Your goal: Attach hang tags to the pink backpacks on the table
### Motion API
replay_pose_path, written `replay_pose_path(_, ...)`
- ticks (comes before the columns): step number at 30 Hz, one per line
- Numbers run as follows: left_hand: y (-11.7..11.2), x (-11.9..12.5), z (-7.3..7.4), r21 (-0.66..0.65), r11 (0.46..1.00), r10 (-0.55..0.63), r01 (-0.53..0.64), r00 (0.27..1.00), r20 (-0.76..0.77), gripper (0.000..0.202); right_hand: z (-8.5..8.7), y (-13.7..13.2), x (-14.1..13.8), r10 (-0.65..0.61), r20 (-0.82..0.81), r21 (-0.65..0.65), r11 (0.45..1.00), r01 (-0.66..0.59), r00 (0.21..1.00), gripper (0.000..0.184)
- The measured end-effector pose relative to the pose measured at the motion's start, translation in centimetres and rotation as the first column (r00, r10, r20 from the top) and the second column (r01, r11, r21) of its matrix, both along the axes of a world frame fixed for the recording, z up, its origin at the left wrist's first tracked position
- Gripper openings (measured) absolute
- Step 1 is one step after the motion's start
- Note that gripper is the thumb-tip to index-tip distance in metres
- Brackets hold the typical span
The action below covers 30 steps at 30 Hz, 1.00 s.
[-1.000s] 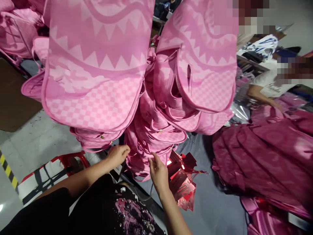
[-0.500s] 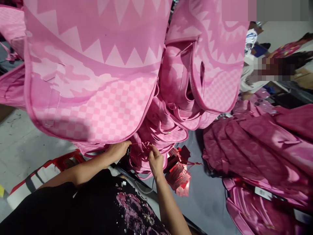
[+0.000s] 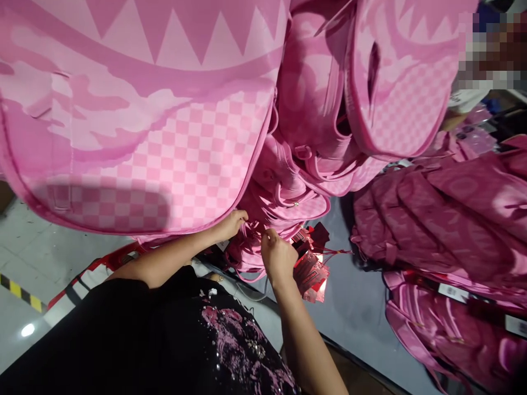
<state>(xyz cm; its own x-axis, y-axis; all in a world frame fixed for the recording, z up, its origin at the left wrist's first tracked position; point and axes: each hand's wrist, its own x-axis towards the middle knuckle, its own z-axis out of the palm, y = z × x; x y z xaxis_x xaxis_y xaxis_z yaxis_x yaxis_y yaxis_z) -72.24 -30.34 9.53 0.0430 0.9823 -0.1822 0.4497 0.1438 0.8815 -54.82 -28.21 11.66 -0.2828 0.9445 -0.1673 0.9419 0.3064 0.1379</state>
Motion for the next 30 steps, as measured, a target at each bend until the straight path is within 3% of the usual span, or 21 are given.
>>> replay_pose_path(4, 0.8, -0.7, 0.4, -0.047, 0.981, -0.162, 0.187, 0.931, 0.326, 0.027, 1.8, 0.2, 0.9, 0.053, -0.016, 0.027, 0.998, -0.053, 0.998, 0.026)
replay_pose_path(7, 0.3, -1.3, -0.5, 0.029, 0.961, -0.260, 0.275, 0.862, 0.436, 0.041, 1.6, 0.8, 1.7, -0.088, -0.215, -0.177, 0.983, 0.049, 0.973, 0.017)
replay_pose_path(9, -0.4, -1.3, -1.2, 0.064, 0.967, -0.250, 0.247, 0.865, 0.436, 0.046, 0.8, 1.2, 2.2, -0.320, -0.471, -0.412, 0.904, 0.116, 0.822, 0.012)
replay_pose_path(11, -1.0, -1.0, -1.9, 0.078, 0.983, -0.185, 0.168, 0.880, 0.436, 0.045, -0.1, 1.4, 2.5, -0.547, -0.644, -0.603, 0.793, 0.084, 0.536, 0.016)
replay_pose_path(13, -1.4, -0.4, -2.2, 0.090, 0.995, -0.082, 0.048, 0.897, 0.434, 0.035, -0.6, 1.5, 2.7, -0.662, -0.690, -0.693, 0.720, -0.005, 0.293, 0.025)
replay_pose_path(16, -1.9, 0.4, -1.9, 0.100, 0.990, 0.053, -0.102, 0.913, 0.406, 0.014, -0.3, 1.7, 2.9, -0.749, -0.651, -0.758, 0.639, -0.127, 0.120, 0.030)
replay_pose_path(18, -2.2, 0.6, -1.3, 0.102, 0.990, 0.054, -0.103, 0.915, 0.400, 0.006, 0.3, 2.0, 3.2, -0.812, -0.583, -0.800, 0.564, -0.204, 0.042, 0.033)
replay_pose_path(20, -2.4, 0.6, -0.6, 0.093, 0.995, -0.002, -0.038, 0.920, 0.391, 0.015, 0.9, 2.5, 3.6, -0.846, -0.532, -0.808, 0.515, -0.286, -0.019, 0.037)
replay_pose_path(23, -2.5, 0.8, -0.4, 0.104, 0.994, -0.061, 0.028, 0.939, 0.337, 0.026, 1.2, 3.1, 4.1, -0.832, -0.552, -0.775, 0.535, -0.337, -0.053, 0.039)
replay_pose_path(26, -2.4, 1.5, -1.2, 0.188, 0.975, 0.068, -0.119, 0.965, 0.254, 0.015, 0.6, 3.3, 4.2, -0.772, -0.636, -0.728, 0.611, -0.310, -0.027, 0.036)
replay_pose_path(28, -2.2, 2.1, -1.8, 0.305, 0.927, 0.169, -0.218, 0.969, 0.179, 0.016, 0.2, 3.3, 4.0, -0.712, -0.702, -0.687, 0.667, -0.288, 0.022, 0.033)
replay_pose_path(30, -2.1, 2.5, -2.1, 0.463, 0.863, 0.202, -0.203, 0.978, 0.051, 0.018, -0.1, 3.2, 3.7, -0.596, -0.796, -0.602, 0.761, -0.241, 0.107, 0.027)
